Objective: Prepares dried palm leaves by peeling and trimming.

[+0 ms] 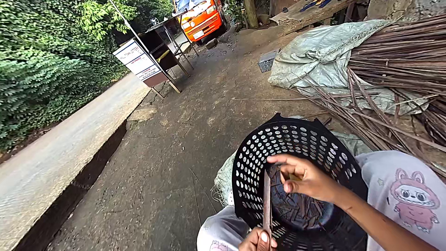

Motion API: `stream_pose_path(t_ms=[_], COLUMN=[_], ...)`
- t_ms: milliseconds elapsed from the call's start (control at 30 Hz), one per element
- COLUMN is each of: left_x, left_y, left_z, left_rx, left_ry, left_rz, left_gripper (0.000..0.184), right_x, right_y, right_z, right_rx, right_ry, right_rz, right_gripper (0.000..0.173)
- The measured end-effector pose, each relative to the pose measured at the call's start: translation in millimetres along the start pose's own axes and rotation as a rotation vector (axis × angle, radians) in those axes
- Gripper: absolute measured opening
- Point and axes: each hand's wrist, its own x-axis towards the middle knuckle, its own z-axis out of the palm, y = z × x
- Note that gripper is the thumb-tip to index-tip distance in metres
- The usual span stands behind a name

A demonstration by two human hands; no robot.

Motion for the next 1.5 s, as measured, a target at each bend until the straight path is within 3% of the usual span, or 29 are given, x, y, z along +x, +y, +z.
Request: stream_pose_path(t_ms=[100, 133, 233, 567, 667, 733, 900, 1033, 1167, 1233, 1367, 1500], left_x=[4, 5, 7, 3, 3, 4, 5, 7, 10, 14, 20, 30], left_y=[1, 2, 3, 5, 6, 5, 5, 6, 8, 11, 23, 25], left_z=[5, 7, 12, 9, 9, 11, 12, 13, 12, 12, 16, 24], left_rx=[0.005, 0.022, 0.099, 0.143, 0.147, 0.163, 0.176, 0.191, 0.105, -0.027, -0.243, -0.422], left_ry=[0.052, 0.066, 0.097, 0.109, 0.120, 0.124, 0.123, 0.122, 0.108, 0.056, -0.117, -0.252], left_rz=[0.011, 0.019, 0.035, 0.027, 0.029, 0.037, 0.034, 0.026, -0.001, -0.005, -0.031, -0.096], left_gripper=[0.038, 0.037, 0.033, 0.034, 0.034, 0.032, 0.032, 0.031, 0.035, 0.038, 0.039, 0.040], right_x=[-7, -8, -13, -6, -8, -10, -10, -9, -10, -11, -12, -13], right_y=[-1, 0, 9, 5, 5, 7, 3, -2, -7, -8, 8, 6], right_z=[8, 13, 32, 23, 17, 22, 35, 33, 27, 23, 21, 23], right_rx=[0.009, 0.021, 0.046, -0.160, -0.064, -0.041, -0.090, -0.053, -0.054, -0.114, -0.509, -0.813], right_ry=[-0.324, -0.354, -0.151, 0.068, -0.057, -0.110, -0.051, -0.095, 0.000, 0.119, 0.254, 0.223], right_rz=[0.230, 0.292, 0.246, -0.005, 0.037, 0.071, 0.224, 0.319, 0.362, 0.257, -0.366, -0.644], right_gripper=[0.034, 0.028, 0.016, 0.012, 0.015, 0.027, 0.011, 0.034, 0.025, 0.011, 0.034, 0.030])
